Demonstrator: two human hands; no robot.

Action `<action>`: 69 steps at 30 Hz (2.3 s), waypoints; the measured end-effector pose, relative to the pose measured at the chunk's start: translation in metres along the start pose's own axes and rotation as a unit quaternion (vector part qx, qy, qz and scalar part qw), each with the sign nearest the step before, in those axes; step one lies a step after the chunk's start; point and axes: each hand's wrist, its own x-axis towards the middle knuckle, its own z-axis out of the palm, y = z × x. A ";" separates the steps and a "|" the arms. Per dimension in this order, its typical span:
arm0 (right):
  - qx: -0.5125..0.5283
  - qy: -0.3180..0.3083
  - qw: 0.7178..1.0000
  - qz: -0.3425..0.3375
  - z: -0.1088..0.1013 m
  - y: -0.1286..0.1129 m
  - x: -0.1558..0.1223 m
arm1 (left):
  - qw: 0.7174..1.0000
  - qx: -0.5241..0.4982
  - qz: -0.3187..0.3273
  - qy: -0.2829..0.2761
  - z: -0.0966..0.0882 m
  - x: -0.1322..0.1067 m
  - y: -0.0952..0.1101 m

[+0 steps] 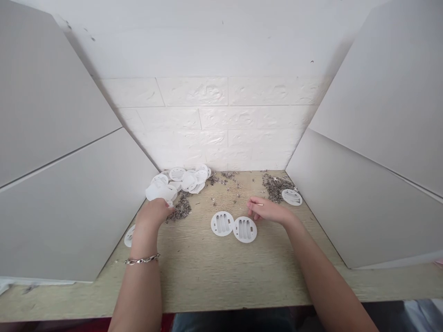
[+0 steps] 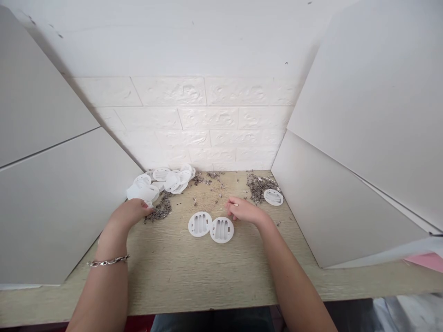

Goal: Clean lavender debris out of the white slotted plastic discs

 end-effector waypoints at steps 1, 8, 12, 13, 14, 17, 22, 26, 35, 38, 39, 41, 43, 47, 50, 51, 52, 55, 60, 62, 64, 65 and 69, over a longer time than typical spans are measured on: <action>0.001 0.015 1.000 0.002 -0.001 -0.001 0.000 | 1.000 -0.003 -0.002 0.023 -0.001 -0.002 0.001; 0.128 0.249 0.958 -0.060 -0.005 0.000 0.013 | 0.958 -0.207 0.114 0.163 -0.013 -0.026 0.026; 0.295 0.253 0.916 -0.096 0.005 -0.004 0.019 | 0.869 -0.449 0.205 0.017 -0.005 -0.035 0.046; 0.347 0.208 0.910 -0.089 0.008 -0.006 0.018 | 0.840 -0.498 0.213 -0.033 -0.001 -0.036 0.051; 0.389 0.150 0.906 -0.078 0.013 -0.009 0.017 | 0.812 -0.537 0.213 -0.078 0.004 -0.036 0.055; 0.429 -0.017 0.903 -0.030 0.024 -0.016 0.014 | 0.752 -0.604 0.199 -0.175 0.018 -0.036 0.067; 0.398 -0.093 0.913 -0.007 0.035 -0.020 0.012 | 0.727 -0.619 0.207 -0.214 0.030 -0.038 0.078; 0.390 -0.076 0.917 -0.019 0.034 -0.019 0.011 | 0.735 -0.605 0.237 -0.193 0.032 -0.041 0.078; 0.459 0.051 0.886 -0.038 0.031 -0.020 0.012 | 0.811 -0.507 0.285 -0.064 0.041 -0.044 0.084; 0.428 0.100 0.896 -0.058 0.033 -0.020 0.015 | 0.785 -0.546 0.285 -0.065 0.047 -0.040 0.089; 0.407 0.111 0.904 -0.064 0.034 -0.019 0.016 | 0.772 -0.567 0.279 -0.074 0.049 -0.039 0.091; 0.359 0.121 0.922 -0.078 0.036 -0.018 0.019 | 0.748 -0.603 0.256 -0.106 0.052 -0.035 0.093; 0.311 0.136 0.937 -0.081 0.038 -0.017 0.021 | 0.735 -0.619 0.231 -0.150 0.053 -0.031 0.093; 0.113 0.254 0.955 -0.105 0.034 -0.012 0.027 | 0.714 -0.665 0.182 -0.120 0.048 -0.022 0.085; -0.132 0.254 0.953 -0.101 0.029 -0.006 0.032 | 0.659 -0.741 0.118 -0.052 0.041 -0.017 0.078; -0.195 0.232 0.949 -0.088 0.028 -0.004 0.034 | 0.642 -0.759 0.101 -0.039 0.039 -0.016 0.077; -0.243 0.210 0.944 -0.079 0.028 -0.002 0.036 | 0.630 -0.771 0.089 -0.030 0.038 -0.016 0.076; -0.319 0.170 0.929 -0.080 0.031 -0.001 0.040 | 0.621 -0.778 0.088 -0.041 0.039 -0.016 0.077; -0.362 0.167 0.912 -0.092 0.035 -0.003 0.042 | 0.633 -0.762 0.115 -0.076 0.044 -0.018 0.080; -0.370 0.172 0.908 -0.097 0.036 -0.003 0.043 | 0.640 -0.754 0.123 -0.082 0.046 -0.019 0.082; -0.373 0.177 0.905 -0.105 0.036 -0.003 0.043 | 0.652 -0.745 0.115 -0.080 0.046 -0.020 0.083; -0.371 0.179 0.905 -0.110 0.036 -0.003 0.042 | 0.659 -0.740 0.108 -0.072 0.047 -0.020 0.084; -0.271 0.182 0.937 -0.128 0.034 -0.006 0.036 | 0.722 -0.680 0.128 -0.020 0.052 -0.020 0.087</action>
